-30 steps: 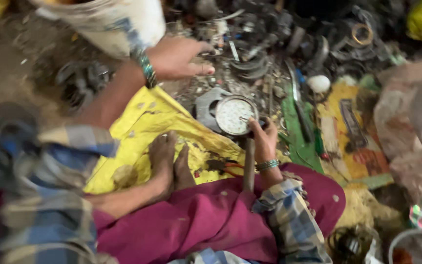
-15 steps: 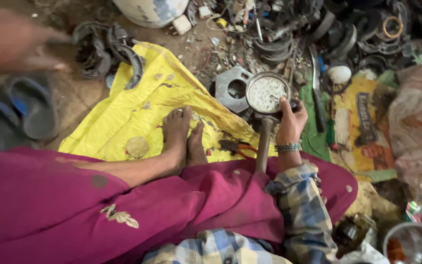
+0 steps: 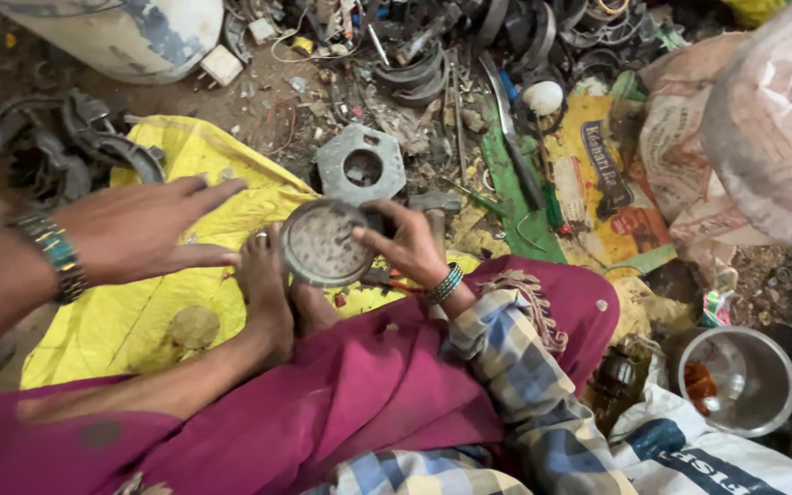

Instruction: The person sits on the ground and disassembles a round pressure gauge, using pliers to pry and unscrew the black plastic back cover from the metal dial body. They work the cover loose, separate the two halves, and handle the exposed white dial face before setting the parts down.

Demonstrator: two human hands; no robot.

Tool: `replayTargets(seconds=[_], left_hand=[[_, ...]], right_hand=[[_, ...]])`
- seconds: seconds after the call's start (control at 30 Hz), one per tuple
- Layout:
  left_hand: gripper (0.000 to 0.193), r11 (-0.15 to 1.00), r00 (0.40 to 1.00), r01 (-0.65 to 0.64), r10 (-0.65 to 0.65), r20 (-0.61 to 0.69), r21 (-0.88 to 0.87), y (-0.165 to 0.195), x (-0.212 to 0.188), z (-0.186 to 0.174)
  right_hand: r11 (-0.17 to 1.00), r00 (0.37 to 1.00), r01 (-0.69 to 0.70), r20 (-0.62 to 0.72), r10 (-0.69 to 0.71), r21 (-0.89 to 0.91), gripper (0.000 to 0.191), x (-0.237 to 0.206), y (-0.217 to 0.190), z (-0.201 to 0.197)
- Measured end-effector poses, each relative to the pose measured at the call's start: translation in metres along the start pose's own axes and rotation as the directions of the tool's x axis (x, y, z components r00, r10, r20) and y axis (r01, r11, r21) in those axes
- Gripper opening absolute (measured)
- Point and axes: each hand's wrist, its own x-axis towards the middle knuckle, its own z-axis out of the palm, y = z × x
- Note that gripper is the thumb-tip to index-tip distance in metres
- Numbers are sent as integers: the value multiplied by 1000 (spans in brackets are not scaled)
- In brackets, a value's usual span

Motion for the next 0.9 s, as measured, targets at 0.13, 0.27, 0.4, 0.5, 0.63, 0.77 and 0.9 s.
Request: replayTargets(seconds=[0.13,0.27,0.4,0.5,0.63,0.77,0.9], left_hand=[[113,932,958,-283,262,-118,-225,-12,84,33],[86,630,923,-338,369,-114,-699,9,172,55],[58,153,885,-451,207,-417,-879,70,203,57],[49,107,835,-549,45,-548,-829,94,225,87],[47,210,799,-528,-206,-565,-823,85,248,120],[52,226,667,-615,-362,-651,-755,69,232,102],[51,384,639,-583,-328,-696,-716,65,200,73]], right_hand=[[990,995,37,87,-49,138,41,-3,-15,-14],[945,992,111,-94,-86,307,45,2,-14,-43],[925,965,-92,-197,174,368,38,9,9,-93],[952,872,-268,-383,305,147,38,20,48,-131],[601,837,-539,-455,303,-591,45,14,104,-138],[462,814,-559,-351,463,-688,39,17,134,-123],[403,837,-534,-401,371,-743,20,22,143,-111]])
